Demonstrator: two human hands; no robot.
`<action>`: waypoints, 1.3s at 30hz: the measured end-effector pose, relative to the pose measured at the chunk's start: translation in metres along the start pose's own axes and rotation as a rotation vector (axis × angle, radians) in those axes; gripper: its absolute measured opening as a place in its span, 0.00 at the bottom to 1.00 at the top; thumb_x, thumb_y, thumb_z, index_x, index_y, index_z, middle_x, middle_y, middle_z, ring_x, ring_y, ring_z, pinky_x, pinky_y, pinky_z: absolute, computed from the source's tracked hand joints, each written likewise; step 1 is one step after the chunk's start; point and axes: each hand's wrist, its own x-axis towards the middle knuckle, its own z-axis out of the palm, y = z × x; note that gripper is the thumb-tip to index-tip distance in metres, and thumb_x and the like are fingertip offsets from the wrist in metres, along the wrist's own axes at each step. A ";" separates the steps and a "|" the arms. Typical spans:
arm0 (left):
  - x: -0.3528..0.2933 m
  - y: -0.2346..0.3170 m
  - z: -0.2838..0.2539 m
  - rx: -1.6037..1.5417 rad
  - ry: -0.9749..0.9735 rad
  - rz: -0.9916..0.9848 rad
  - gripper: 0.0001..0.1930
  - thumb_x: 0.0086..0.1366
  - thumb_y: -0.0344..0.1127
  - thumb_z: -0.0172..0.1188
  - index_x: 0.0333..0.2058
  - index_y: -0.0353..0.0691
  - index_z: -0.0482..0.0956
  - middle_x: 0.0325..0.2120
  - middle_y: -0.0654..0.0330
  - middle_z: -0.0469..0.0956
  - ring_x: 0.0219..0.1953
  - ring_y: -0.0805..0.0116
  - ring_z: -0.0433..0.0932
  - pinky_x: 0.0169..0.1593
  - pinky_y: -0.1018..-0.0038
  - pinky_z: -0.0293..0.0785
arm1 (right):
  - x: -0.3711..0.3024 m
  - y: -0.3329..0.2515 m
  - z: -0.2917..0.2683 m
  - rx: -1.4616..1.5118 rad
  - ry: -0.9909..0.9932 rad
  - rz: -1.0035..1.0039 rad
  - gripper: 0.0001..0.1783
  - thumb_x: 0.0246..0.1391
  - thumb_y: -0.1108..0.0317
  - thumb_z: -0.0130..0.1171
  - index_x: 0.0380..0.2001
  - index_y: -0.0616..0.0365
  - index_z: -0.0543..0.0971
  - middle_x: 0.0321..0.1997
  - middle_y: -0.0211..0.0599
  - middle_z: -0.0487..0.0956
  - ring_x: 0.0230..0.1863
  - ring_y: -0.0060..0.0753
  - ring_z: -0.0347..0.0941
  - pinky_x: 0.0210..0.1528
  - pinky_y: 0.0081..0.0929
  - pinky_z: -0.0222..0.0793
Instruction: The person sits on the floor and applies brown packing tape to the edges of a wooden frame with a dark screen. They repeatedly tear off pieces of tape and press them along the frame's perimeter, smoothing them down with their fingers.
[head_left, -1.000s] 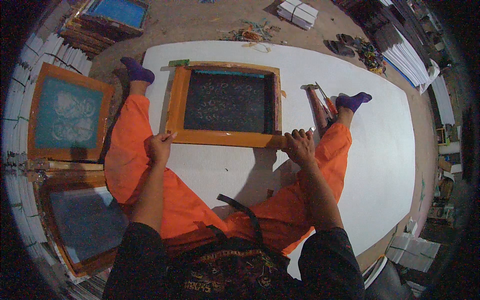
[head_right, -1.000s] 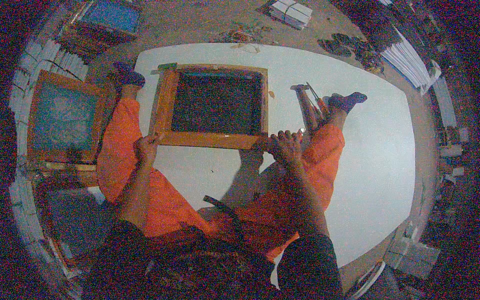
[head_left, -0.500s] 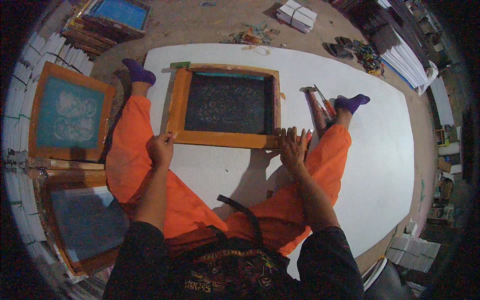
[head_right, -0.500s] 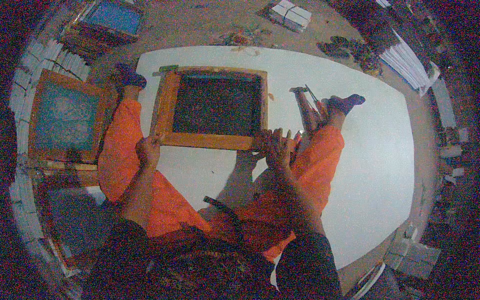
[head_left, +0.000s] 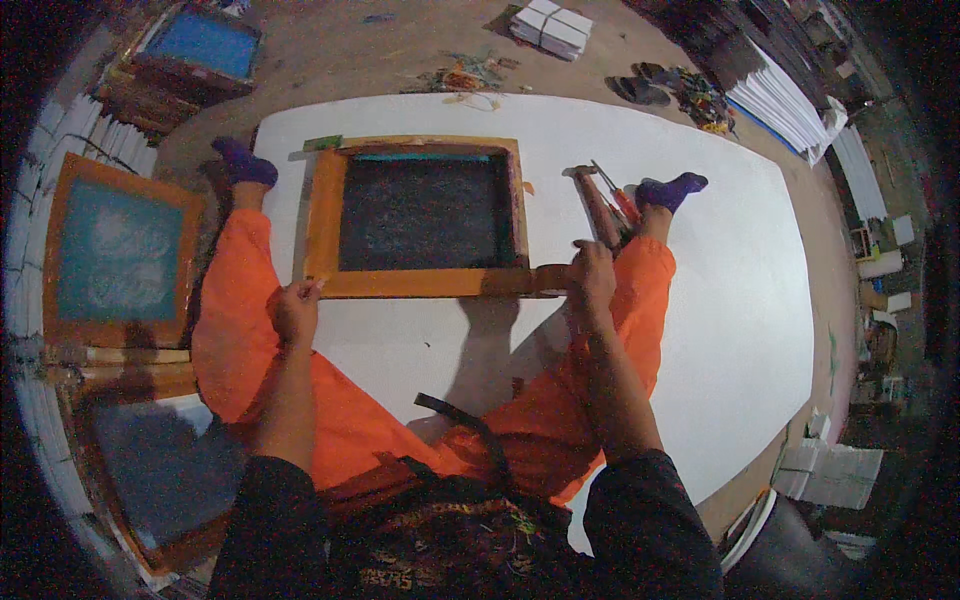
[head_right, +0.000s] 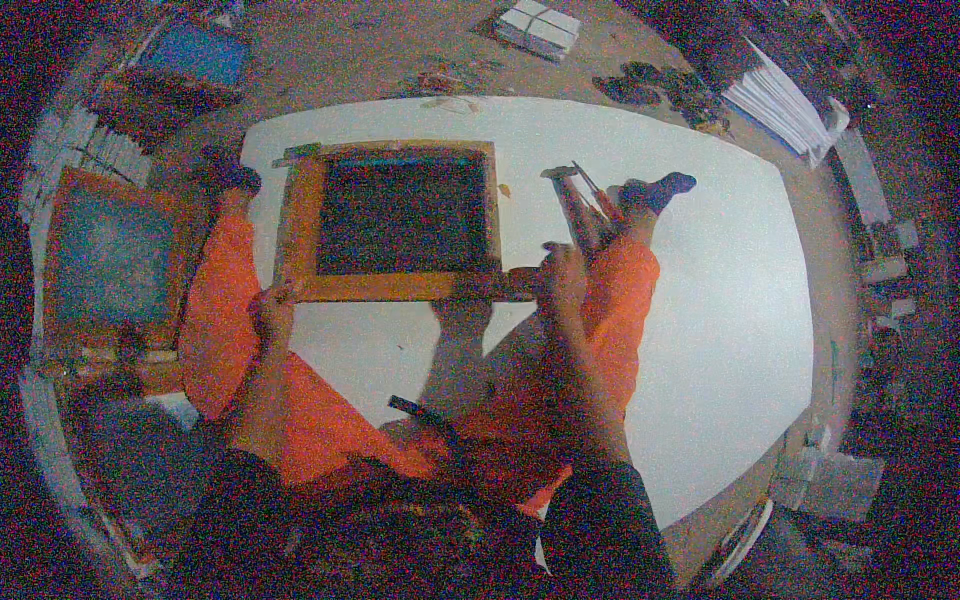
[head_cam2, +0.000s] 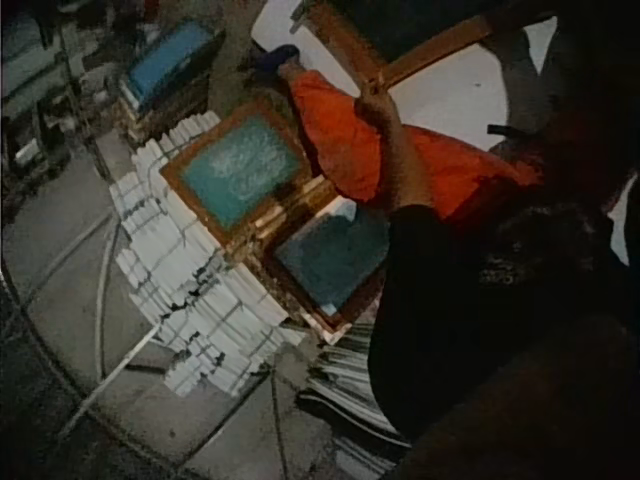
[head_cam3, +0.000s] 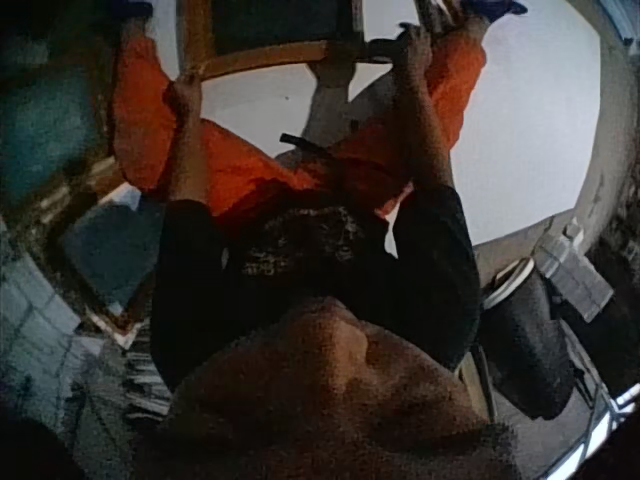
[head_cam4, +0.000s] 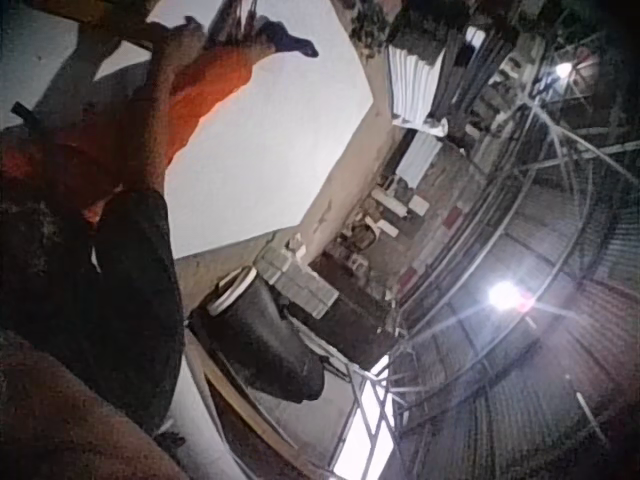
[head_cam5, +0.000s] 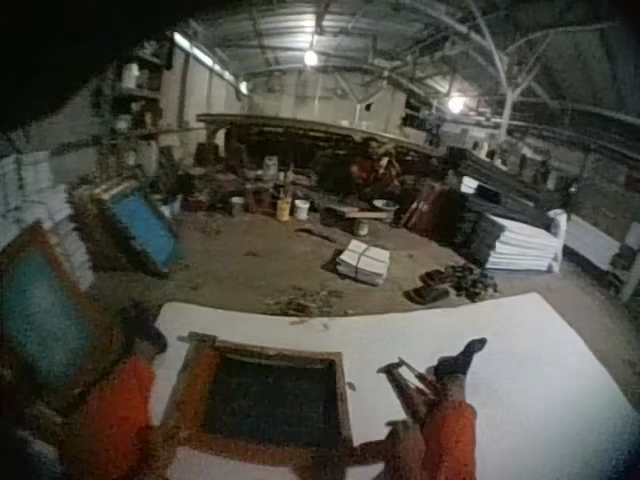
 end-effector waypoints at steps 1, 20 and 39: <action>0.000 0.005 -0.001 0.008 -0.024 0.006 0.15 0.61 0.49 0.72 0.32 0.41 0.88 0.30 0.53 0.86 0.32 0.55 0.85 0.35 0.63 0.78 | 0.008 0.022 -0.003 0.081 0.009 0.131 0.20 0.58 0.66 0.53 0.54 0.54 0.78 0.59 0.47 0.77 0.60 0.49 0.73 0.60 0.44 0.69; 0.001 -0.006 -0.002 -0.048 0.053 0.013 0.13 0.59 0.43 0.74 0.33 0.39 0.88 0.25 0.52 0.85 0.29 0.55 0.85 0.35 0.62 0.78 | 0.017 0.073 0.018 0.667 -0.096 0.324 0.11 0.57 0.70 0.53 0.43 0.59 0.72 0.31 0.44 0.77 0.36 0.44 0.78 0.38 0.40 0.74; -0.001 0.002 -0.003 -0.116 0.016 0.021 0.11 0.59 0.40 0.74 0.33 0.39 0.88 0.27 0.52 0.86 0.30 0.55 0.86 0.36 0.63 0.79 | -0.075 -0.063 0.005 1.214 -0.225 0.493 0.17 0.71 0.57 0.52 0.55 0.55 0.71 0.37 0.39 0.78 0.29 0.31 0.80 0.24 0.29 0.75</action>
